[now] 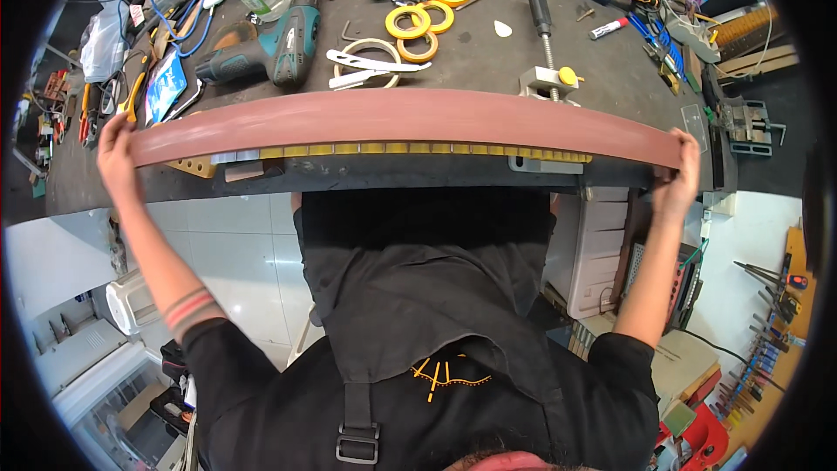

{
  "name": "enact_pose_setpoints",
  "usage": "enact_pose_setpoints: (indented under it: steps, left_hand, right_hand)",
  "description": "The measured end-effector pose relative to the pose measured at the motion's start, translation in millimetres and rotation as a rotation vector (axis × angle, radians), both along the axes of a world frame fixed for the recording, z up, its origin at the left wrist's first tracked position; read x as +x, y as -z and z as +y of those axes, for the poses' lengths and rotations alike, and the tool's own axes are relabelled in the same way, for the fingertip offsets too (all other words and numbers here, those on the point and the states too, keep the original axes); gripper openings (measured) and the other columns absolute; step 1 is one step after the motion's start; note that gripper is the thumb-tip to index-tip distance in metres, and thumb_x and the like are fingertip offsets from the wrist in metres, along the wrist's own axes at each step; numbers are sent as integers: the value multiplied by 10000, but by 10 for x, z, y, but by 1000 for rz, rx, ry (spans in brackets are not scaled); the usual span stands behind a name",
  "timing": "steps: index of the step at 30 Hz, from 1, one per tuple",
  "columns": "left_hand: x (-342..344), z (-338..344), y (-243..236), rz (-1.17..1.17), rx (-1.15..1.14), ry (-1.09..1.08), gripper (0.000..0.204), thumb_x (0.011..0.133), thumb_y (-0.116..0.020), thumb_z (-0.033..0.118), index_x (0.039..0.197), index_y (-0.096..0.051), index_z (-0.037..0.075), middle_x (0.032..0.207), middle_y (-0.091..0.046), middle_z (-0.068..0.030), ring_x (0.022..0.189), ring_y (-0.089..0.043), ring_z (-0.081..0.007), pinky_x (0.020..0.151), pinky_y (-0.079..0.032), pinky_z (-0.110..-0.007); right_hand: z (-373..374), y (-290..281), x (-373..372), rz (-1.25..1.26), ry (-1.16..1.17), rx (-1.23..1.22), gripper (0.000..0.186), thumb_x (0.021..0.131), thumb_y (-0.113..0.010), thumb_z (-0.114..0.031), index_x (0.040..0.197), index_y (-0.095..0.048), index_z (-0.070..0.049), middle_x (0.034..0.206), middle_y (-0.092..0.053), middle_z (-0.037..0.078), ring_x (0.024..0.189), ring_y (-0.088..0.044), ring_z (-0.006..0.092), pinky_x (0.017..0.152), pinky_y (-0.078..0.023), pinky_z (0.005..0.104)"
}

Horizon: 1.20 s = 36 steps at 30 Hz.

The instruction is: The person sands the fretboard of a guitar neck using a long sanding block and then brushes away the dust with a brush.

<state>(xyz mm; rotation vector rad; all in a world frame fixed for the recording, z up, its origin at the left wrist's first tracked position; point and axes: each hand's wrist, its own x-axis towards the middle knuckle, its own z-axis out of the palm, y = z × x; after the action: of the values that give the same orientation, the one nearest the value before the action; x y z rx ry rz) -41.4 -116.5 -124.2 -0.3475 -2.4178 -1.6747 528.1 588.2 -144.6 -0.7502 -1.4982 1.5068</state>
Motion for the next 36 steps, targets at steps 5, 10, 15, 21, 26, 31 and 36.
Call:
enact_pose_setpoints:
  steps: [5,10,15,21,26,31,36]
  left_hand:
    - [1129,1584,-99,39,-88,308,257,1021,-541,11,1212,-713,4,1077,-689,-25,1023,-618,-112,962,-463,-258]
    - [430,-210,-175,88,47,-22,281,1023,-560,22,1274,-683,-6,1144,-694,-67,1002,-625,-129,945,-500,-280]
    - [625,627,34,50,69,63,257,1029,-551,17,1238,-701,1,1109,-689,-48,1020,-613,-107,923,-494,-267]
    - [900,1003,-125,30,16,134,246,1030,-573,34,1219,-731,23,1046,-695,-26,982,-623,-102,903,-490,-252]
    - [182,-529,-120,59,40,-103,296,1020,-580,59,1295,-680,10,1181,-703,-58,1037,-637,-134,953,-511,-296]
    - [1021,1690,-154,206,-186,231,237,976,-547,7,1144,-714,-3,1040,-680,-42,998,-608,-128,918,-467,-265]
    - [302,497,-165,81,-83,211,319,967,-458,-30,1129,-731,0,976,-650,-22,939,-590,-121,873,-467,-258]
  right_hand:
    - [1060,-21,1006,107,423,-32,296,1073,-548,-273,1273,-645,-77,1146,-699,52,982,-683,160,777,-566,287]
    - [-349,155,-96,151,186,-55,273,1087,-543,-330,1228,-619,-109,1173,-675,36,821,-629,89,615,-482,216]
    - [400,122,771,14,150,5,268,1091,-529,-309,1195,-631,-84,1135,-670,53,1007,-642,142,828,-552,308]
    - [542,-3,762,89,310,-9,261,1097,-514,-289,1206,-615,-75,1157,-659,51,1027,-640,168,900,-564,356]
    - [-465,130,-161,119,8,-29,267,1084,-543,-327,1187,-620,-93,1127,-660,45,882,-633,130,692,-515,261]
    - [1158,44,1028,89,286,-12,268,1065,-570,-277,1190,-651,-55,1109,-697,61,928,-675,165,683,-543,292]
    - [583,273,272,155,146,-69,287,1082,-557,-267,1267,-622,-58,1179,-691,68,823,-675,125,617,-509,252]
